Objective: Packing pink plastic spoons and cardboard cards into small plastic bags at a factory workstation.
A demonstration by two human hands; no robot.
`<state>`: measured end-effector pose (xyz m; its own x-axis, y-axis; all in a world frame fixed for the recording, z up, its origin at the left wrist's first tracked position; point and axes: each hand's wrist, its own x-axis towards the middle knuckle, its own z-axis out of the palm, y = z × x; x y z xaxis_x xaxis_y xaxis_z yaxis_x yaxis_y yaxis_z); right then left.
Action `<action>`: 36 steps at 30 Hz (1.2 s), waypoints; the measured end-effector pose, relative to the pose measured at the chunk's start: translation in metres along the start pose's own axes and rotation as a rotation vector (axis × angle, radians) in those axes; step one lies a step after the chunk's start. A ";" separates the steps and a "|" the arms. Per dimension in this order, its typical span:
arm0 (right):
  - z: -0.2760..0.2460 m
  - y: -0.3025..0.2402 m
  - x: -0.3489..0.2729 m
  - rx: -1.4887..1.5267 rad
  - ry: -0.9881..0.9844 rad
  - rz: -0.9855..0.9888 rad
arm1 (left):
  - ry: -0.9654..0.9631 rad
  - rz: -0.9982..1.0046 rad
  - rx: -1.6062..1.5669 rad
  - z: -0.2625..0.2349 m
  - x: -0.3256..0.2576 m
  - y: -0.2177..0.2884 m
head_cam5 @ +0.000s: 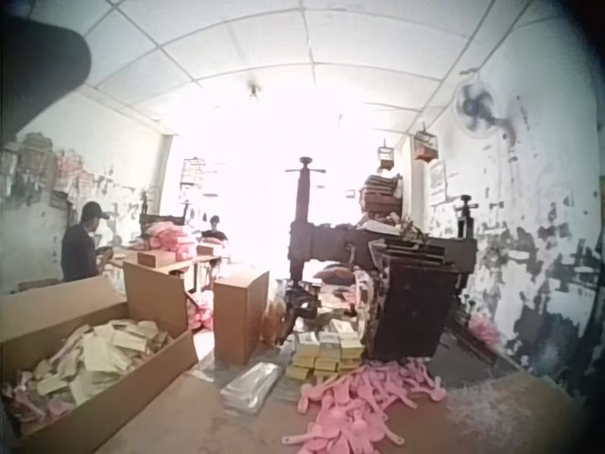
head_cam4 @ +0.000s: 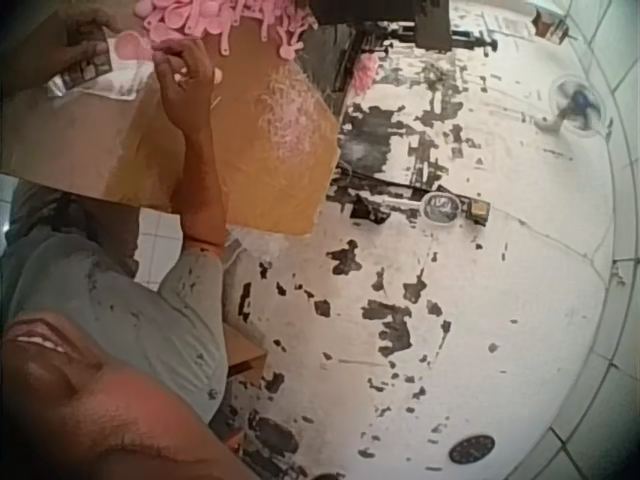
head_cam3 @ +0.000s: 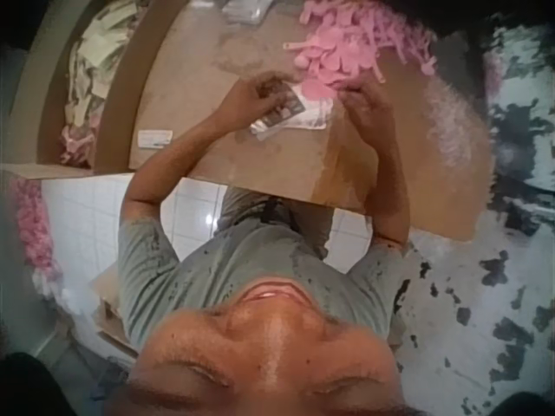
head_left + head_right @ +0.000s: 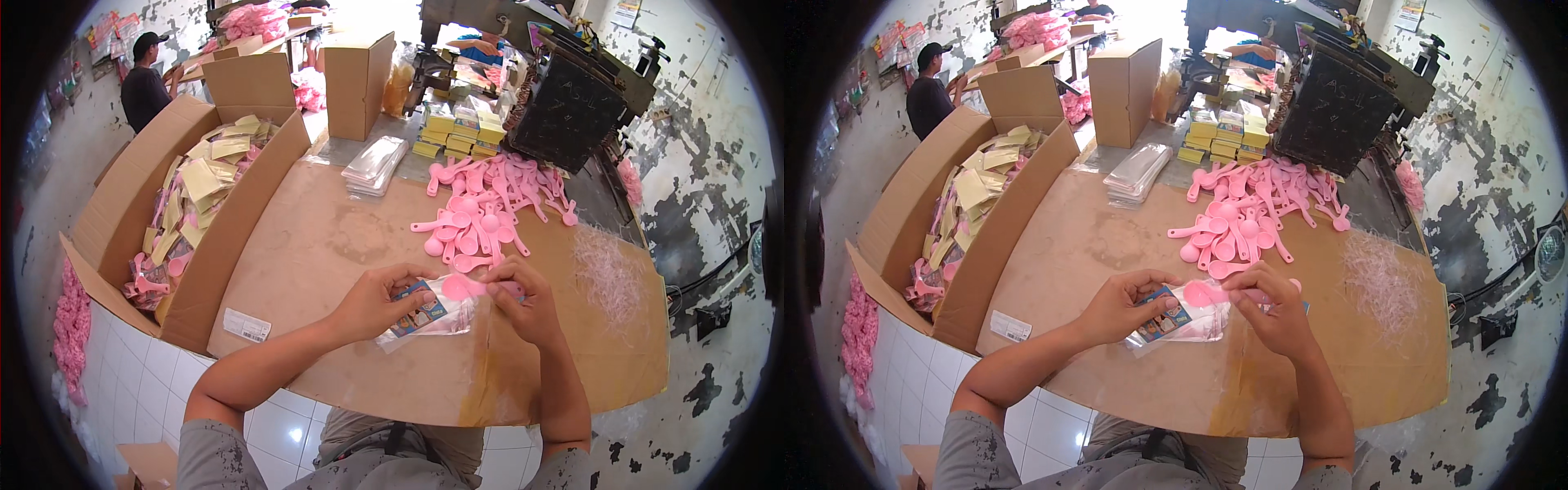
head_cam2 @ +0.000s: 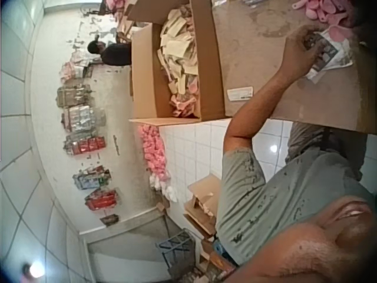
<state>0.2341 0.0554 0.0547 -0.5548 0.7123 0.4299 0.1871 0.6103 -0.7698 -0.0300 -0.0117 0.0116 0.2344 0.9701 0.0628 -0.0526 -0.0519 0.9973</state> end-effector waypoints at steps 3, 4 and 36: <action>0.002 -0.002 -0.001 -0.032 -0.017 -0.028 | 0.020 0.004 0.026 0.003 -0.002 -0.003; 0.002 -0.002 -0.002 -0.052 0.023 -0.016 | 0.017 0.002 0.028 0.003 -0.001 -0.004; 0.013 -0.020 -0.001 0.420 -0.361 -0.081 | -0.503 -0.179 -0.320 0.002 -0.009 0.007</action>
<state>0.2201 0.0376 0.0637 -0.8101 0.4603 0.3632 -0.1655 0.4148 -0.8947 -0.0301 -0.0210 0.0185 0.6911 0.7226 -0.0163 -0.2402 0.2509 0.9377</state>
